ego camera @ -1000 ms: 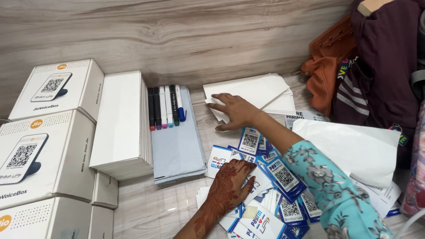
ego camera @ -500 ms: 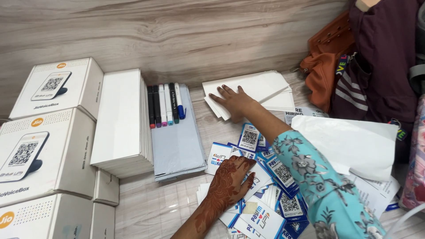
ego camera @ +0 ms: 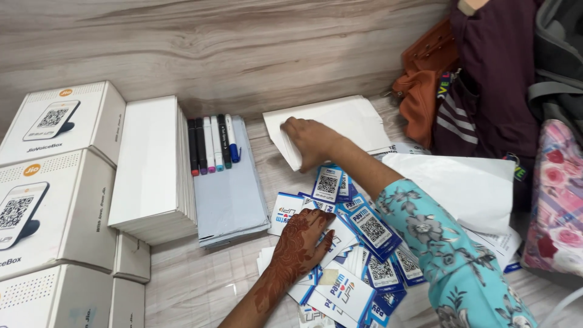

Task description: The person organizes stacks of white paper sheets and QR code stickers on a floor workspace. They repeatedly pick up sheets, fold them, and place them into neat piles while occasionally handling markers and other printed materials.

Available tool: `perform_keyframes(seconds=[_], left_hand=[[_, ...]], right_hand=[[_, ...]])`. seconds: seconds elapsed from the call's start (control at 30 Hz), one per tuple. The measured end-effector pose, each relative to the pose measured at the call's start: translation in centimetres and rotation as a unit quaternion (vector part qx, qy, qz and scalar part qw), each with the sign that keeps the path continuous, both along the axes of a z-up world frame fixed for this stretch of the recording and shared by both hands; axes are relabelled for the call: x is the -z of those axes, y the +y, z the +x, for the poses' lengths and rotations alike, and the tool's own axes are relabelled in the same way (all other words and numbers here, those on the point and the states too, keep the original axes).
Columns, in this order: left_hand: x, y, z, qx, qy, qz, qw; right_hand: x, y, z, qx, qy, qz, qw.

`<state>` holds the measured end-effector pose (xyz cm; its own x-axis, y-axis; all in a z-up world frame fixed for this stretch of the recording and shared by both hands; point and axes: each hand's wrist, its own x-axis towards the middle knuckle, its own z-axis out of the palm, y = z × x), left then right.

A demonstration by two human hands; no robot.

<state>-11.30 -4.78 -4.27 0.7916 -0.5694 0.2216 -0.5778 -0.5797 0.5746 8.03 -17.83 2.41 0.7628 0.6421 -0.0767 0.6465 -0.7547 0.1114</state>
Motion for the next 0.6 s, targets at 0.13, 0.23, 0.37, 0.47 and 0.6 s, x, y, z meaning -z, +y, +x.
perform_keyframes(seconds=[0.13,0.23,0.37,0.47,0.6], left_hand=[[0.2,-0.1,-0.1,-0.001,0.003,0.012,1.0],[0.4,-0.1,-0.2,-0.008,-0.01,-0.006,1.0],[0.5,0.0,-0.5,-0.071,-0.104,-0.074,0.989],[0.4,0.2,-0.6,-0.142,-0.102,-0.086,0.981],[0.4,0.3,-0.3,-0.168,-0.019,-0.124,0.978]], right_hand=[[-4.7,-3.0,0.6,-0.071,-0.143,0.202,0.966],[-8.7,-5.3,-0.1,0.005,-0.204,0.329,0.922],[-10.3,-5.5,-1.4,-0.039,-0.162,0.56,0.811],[-8.3,-3.7,-2.1,0.036,-0.114,0.58,0.805],[-4.6,-1.7,-2.4,0.068,-0.083,0.556,0.824]])
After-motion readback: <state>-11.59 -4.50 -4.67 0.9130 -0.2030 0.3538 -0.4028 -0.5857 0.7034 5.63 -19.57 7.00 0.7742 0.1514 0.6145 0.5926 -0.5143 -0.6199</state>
